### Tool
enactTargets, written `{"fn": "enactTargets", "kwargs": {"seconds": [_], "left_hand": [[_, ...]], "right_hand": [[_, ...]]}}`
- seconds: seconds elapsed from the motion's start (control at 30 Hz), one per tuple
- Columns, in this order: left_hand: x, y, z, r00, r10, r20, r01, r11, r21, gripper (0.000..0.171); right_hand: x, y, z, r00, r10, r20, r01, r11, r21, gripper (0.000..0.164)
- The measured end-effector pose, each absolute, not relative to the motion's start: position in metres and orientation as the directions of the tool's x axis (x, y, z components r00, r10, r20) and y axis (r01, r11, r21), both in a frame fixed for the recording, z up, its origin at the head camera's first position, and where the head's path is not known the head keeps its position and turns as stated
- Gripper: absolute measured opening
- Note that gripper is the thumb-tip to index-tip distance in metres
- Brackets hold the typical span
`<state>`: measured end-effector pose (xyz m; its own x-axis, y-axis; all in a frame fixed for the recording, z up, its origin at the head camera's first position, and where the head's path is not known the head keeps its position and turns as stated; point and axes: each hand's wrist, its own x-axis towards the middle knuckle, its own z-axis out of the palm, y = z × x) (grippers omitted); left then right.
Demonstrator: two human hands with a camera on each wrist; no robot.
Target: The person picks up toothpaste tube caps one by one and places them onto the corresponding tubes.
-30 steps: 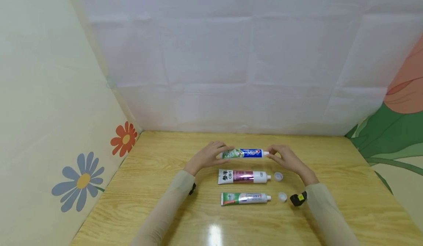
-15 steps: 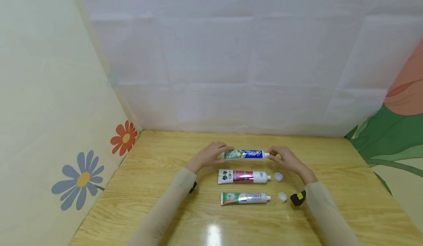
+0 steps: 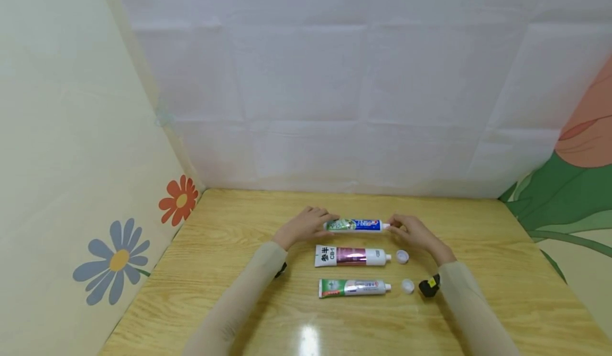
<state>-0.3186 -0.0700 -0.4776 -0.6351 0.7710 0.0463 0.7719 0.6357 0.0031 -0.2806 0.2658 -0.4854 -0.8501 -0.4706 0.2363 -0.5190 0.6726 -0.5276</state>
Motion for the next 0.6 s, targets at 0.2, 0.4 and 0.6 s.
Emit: {"fn": "enactTargets", "kwargs": {"seconds": [0.2,0.4,0.6], "left_hand": [[-0.3205,-0.0680,-0.4805,-0.632,0.775,0.010,0.773,0.631,-0.066,0.059],[-0.3230,-0.0670,-0.4830,-0.641,0.767,-0.022,0.765,0.637,-0.098,0.059],[-0.3242,-0.0669,-0.4855,-0.634,0.774,-0.012,0.769,0.628,-0.123,0.059]], "right_hand": [[-0.2813,0.2657,-0.4873,-0.858,-0.468,0.210,-0.500,0.670,-0.549,0.011],[-0.2811,0.2658,-0.4886,-0.866,-0.473,0.162,-0.474,0.674,-0.567,0.011],[-0.2816,0.2657,-0.4914,-0.869,-0.476,0.139,-0.463,0.677,-0.572,0.012]]}}
